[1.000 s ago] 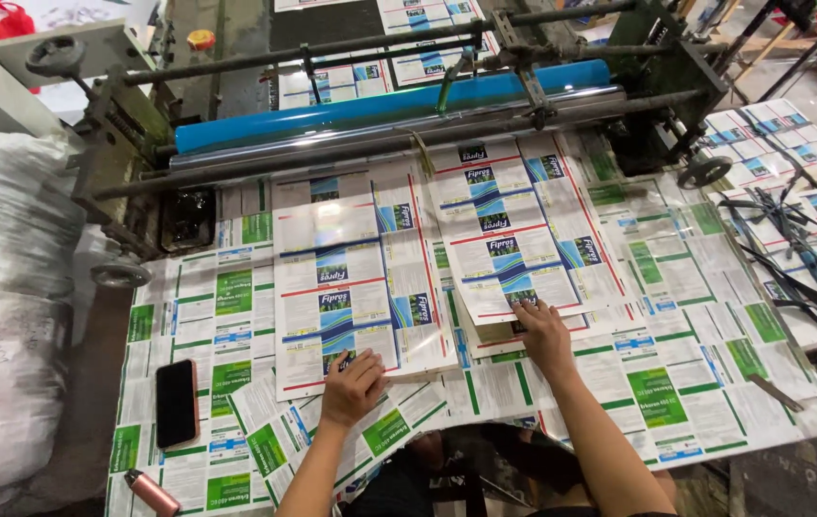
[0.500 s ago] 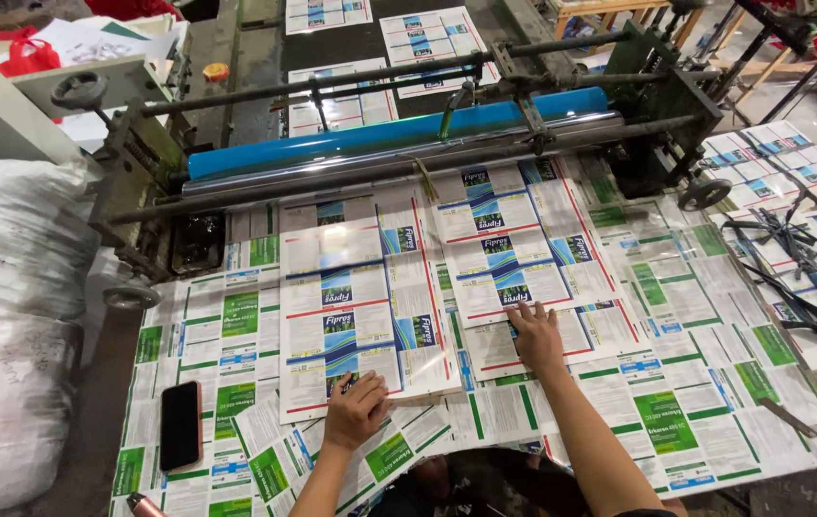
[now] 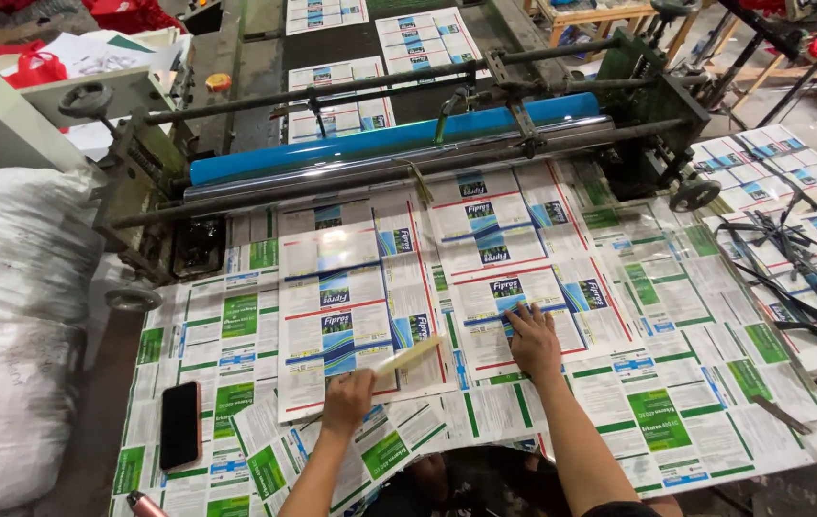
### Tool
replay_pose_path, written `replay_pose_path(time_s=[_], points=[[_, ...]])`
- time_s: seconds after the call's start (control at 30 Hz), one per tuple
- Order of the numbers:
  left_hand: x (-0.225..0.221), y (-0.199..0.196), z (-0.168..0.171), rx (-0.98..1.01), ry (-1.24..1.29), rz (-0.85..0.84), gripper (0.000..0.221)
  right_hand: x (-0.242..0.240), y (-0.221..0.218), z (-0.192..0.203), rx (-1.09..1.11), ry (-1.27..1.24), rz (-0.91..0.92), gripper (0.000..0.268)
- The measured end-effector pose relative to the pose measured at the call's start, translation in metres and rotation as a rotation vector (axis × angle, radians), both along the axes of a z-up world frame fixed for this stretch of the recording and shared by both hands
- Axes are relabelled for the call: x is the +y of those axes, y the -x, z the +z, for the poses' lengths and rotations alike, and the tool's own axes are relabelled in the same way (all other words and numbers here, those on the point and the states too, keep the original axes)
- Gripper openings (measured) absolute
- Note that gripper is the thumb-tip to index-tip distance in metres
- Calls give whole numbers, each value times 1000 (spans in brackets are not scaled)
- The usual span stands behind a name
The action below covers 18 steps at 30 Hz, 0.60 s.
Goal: Picking up and inspecting printed label sheets from a production machine.
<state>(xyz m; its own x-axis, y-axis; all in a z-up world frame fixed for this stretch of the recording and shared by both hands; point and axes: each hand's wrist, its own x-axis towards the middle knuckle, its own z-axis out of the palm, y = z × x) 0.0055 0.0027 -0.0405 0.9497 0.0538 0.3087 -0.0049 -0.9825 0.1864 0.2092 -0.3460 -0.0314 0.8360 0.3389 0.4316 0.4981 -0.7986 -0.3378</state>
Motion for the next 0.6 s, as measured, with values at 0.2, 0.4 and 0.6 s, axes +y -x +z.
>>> replay_pose_path(time_s=[0.2,0.4,0.6], points=[[-15,-8,123,-171,-77,95,9,0,5,6,-21,-45,14,36],[-33,33,75,-326,8,34,17,-1,4,4,-2,-25,19,37],[-26,45,31,-212,69,46,24,-1,2,0,25,-3,3,37]])
